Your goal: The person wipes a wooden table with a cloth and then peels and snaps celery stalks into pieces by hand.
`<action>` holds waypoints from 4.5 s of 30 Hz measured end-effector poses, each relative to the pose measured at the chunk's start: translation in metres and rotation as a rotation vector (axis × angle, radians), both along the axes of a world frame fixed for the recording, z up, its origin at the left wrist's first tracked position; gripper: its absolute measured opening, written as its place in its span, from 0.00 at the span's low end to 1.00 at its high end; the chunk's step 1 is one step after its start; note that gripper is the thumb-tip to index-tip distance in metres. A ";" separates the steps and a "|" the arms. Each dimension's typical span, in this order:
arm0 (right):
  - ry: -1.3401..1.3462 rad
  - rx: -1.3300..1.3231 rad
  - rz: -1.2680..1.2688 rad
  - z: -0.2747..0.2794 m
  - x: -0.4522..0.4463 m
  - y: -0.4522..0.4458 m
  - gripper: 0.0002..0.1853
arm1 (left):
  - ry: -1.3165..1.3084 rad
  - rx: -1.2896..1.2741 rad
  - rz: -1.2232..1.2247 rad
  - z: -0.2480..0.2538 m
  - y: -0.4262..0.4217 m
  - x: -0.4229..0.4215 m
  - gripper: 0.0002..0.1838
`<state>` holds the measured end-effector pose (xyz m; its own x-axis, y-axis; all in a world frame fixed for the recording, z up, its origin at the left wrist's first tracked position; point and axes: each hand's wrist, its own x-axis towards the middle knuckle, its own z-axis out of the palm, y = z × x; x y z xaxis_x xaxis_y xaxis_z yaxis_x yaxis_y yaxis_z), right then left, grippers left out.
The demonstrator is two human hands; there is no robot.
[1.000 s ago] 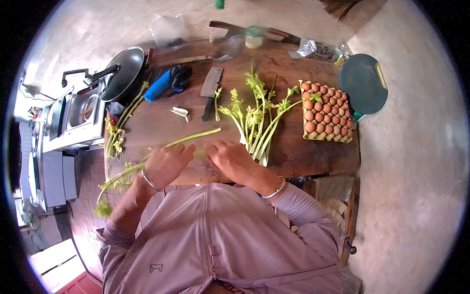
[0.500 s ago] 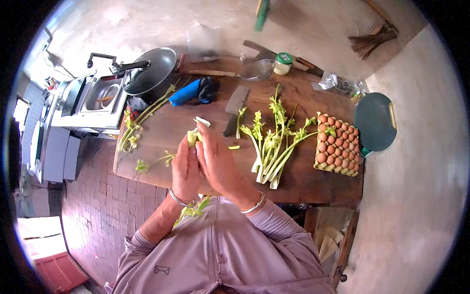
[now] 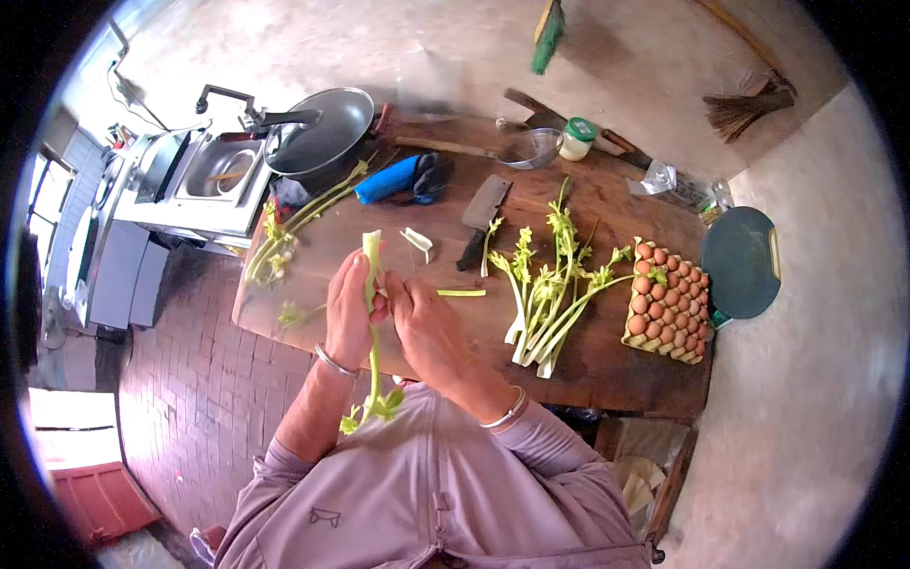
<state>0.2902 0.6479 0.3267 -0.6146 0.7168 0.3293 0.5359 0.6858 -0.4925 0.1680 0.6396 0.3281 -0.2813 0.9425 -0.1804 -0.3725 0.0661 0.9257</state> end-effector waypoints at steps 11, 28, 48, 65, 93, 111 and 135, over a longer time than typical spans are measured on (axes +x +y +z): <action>-0.086 -0.024 0.121 -0.028 0.001 -0.011 0.20 | 0.125 -0.045 0.149 -0.051 0.038 -0.044 0.13; -0.085 -0.179 -0.164 -0.080 0.144 -0.003 0.16 | 0.041 0.200 1.044 -0.052 0.041 -0.393 0.08; 0.276 -0.264 -0.072 -0.039 0.110 0.011 0.15 | 0.734 0.574 -0.706 -0.021 0.056 0.034 0.27; 0.204 -0.535 -0.002 -0.046 0.110 -0.006 0.17 | 1.368 0.302 -0.759 -0.038 -0.011 0.042 0.09; 1.209 -1.380 -0.187 -0.052 0.058 -0.008 0.19 | 0.855 0.311 -0.244 -0.044 -0.019 0.034 0.04; 1.347 -1.274 -0.149 -0.061 0.042 0.000 0.17 | -0.489 -0.298 -0.369 -0.035 -0.024 0.049 0.12; 1.243 -1.430 -0.011 -0.047 0.026 0.027 0.13 | 0.540 0.113 -0.239 -0.039 0.007 -0.041 0.09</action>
